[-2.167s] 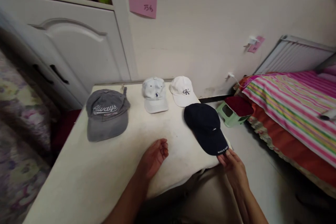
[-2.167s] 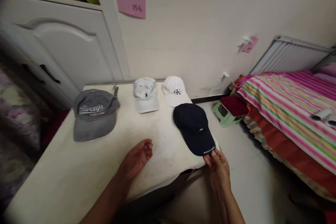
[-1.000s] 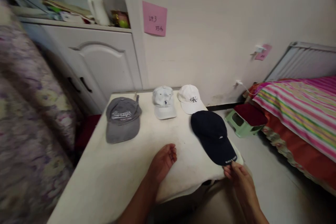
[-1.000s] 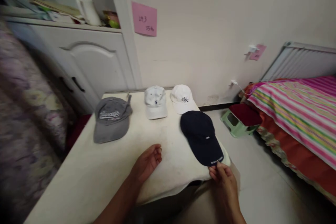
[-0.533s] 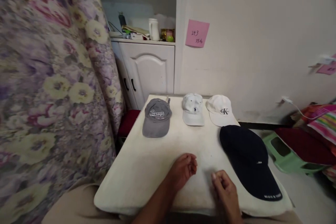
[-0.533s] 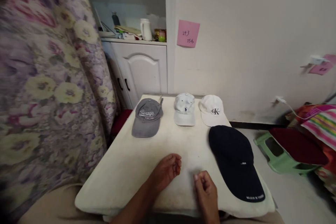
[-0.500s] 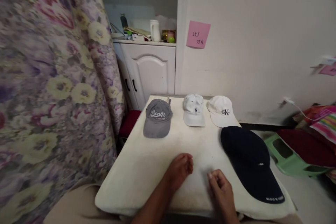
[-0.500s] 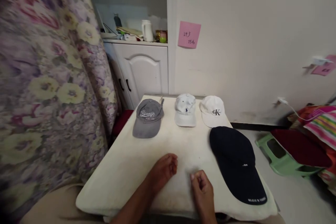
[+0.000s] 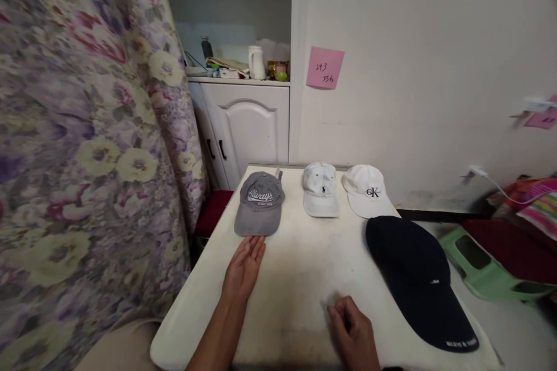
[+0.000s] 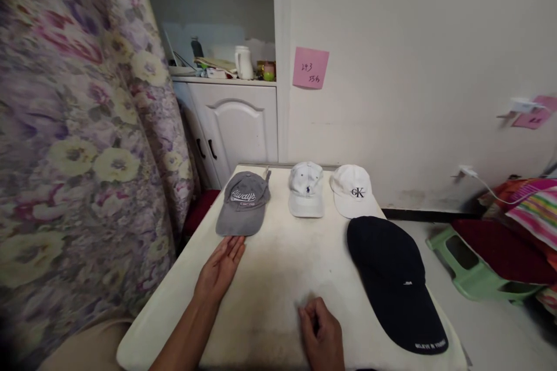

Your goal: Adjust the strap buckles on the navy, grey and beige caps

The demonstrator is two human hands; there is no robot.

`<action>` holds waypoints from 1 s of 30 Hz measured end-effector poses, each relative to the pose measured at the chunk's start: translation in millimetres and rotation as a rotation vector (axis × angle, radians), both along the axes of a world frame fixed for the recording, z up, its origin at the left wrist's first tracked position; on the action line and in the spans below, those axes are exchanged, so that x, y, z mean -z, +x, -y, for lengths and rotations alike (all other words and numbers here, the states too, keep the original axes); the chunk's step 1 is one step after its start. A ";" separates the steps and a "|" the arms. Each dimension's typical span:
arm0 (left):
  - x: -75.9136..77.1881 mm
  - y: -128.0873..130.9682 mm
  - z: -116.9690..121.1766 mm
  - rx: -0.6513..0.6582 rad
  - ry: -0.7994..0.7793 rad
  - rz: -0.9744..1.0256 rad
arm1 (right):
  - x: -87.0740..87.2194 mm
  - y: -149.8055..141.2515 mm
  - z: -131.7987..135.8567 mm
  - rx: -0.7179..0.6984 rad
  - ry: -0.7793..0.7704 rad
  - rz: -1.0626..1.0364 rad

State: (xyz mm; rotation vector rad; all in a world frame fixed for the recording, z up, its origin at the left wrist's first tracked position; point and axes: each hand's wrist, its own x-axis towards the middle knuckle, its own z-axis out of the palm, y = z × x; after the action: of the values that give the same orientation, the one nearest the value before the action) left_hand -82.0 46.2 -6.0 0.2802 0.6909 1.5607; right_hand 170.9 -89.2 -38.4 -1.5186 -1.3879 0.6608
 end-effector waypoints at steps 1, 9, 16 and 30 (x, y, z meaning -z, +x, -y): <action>-0.7 1.0 0.9 -0.008 0.012 -0.010 | 0.1 -0.1 -0.2 -0.001 0.010 0.006; -0.6 2.5 4.7 -0.038 0.076 -0.085 | -2.4 0.3 0.7 -0.006 0.051 0.011; -1.7 1.3 3.5 -0.022 0.134 -0.079 | -1.2 1.8 1.7 -0.026 0.053 -0.009; -37.5 -1.9 -44.6 -0.005 0.094 0.118 | 0.2 -0.9 1.9 -0.030 0.076 -0.028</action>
State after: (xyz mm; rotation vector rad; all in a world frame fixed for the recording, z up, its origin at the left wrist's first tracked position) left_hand -83.9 90.8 31.5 0.2544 0.5269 1.6031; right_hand 169.9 -91.1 -38.5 -1.4265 -1.4018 0.6380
